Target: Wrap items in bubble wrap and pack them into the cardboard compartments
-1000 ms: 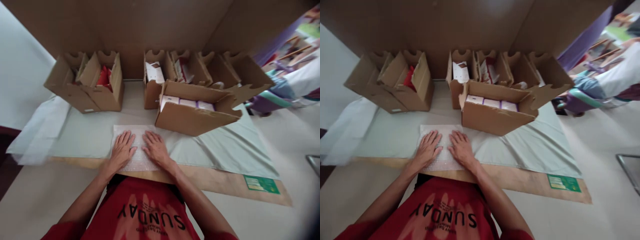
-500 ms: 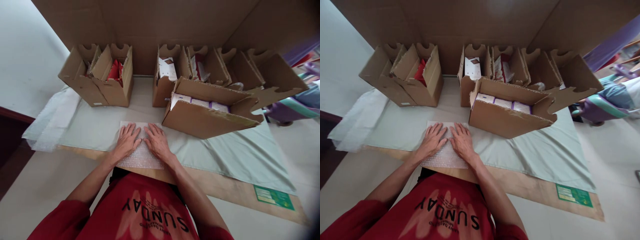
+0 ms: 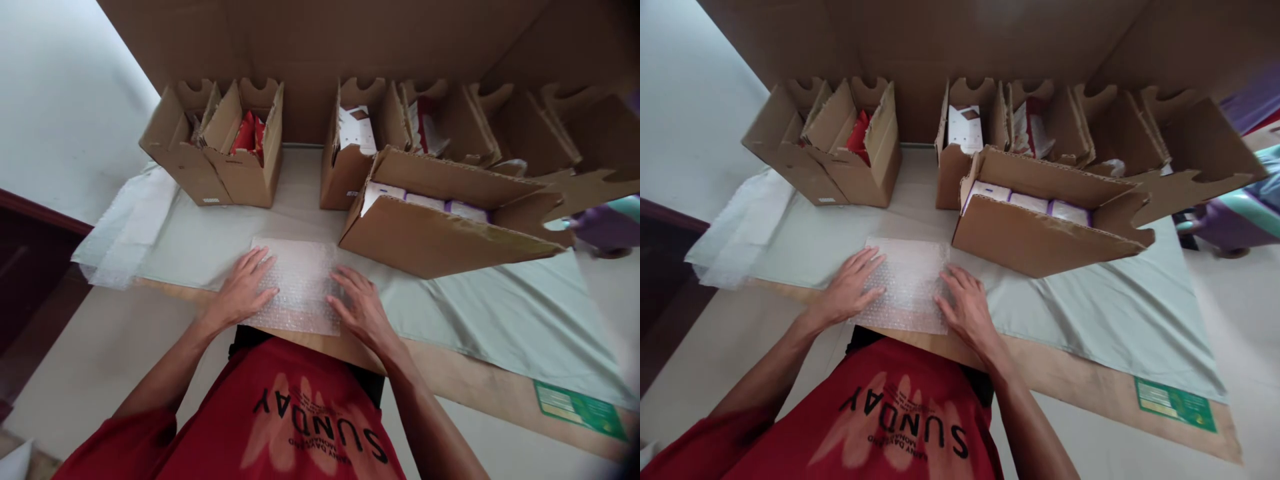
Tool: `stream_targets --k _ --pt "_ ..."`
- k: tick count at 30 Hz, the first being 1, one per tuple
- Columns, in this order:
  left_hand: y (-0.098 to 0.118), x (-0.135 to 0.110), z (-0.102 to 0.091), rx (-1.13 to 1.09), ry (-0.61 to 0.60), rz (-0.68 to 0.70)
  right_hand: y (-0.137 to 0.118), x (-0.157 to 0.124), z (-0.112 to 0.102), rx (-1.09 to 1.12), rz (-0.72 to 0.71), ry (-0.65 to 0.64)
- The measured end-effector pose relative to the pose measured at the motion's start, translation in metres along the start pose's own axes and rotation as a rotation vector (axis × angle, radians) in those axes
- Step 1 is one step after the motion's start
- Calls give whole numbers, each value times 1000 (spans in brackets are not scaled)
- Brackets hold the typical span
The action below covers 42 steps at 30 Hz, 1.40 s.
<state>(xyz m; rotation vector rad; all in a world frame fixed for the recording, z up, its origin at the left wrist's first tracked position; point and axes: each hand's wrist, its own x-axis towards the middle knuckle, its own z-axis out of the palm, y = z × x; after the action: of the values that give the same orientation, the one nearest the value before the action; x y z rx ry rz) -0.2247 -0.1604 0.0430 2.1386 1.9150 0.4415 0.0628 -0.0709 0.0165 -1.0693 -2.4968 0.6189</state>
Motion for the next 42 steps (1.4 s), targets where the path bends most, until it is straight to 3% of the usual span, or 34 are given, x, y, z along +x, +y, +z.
stream_targets --k 3,5,10,14,17,20,23,27,32,38,42 --pt "2 -27 -10 -80 -13 70 -8 -38 -7 69 -110 -57" --pt "8 -35 -7 -110 -69 109 -19 -52 0 39 -179 -70" --pt "24 -31 12 -59 -156 128 -36 -50 33 -62 -223 125" --pt "21 -31 9 -67 -161 135 -39 -41 27 64 -195 221" --pt "11 -36 -1 -133 -105 120 -40 -39 7 244 -115 231" --pt "1 -40 -11 -292 -32 48 -35 -39 -6 420 96 216" --pt "-5 -40 -12 -461 -33 -151 -22 -41 -3 619 319 223" --pt "-7 -34 -1 -628 22 -363 -10 -46 9 762 378 175" --pt "-6 -26 13 -637 127 -468 -12 -41 14 622 432 197" --pt "3 -12 17 -428 205 -527 -12 -28 23 337 447 260" --pt "6 -2 18 -207 189 -521 -8 -23 32 174 449 270"
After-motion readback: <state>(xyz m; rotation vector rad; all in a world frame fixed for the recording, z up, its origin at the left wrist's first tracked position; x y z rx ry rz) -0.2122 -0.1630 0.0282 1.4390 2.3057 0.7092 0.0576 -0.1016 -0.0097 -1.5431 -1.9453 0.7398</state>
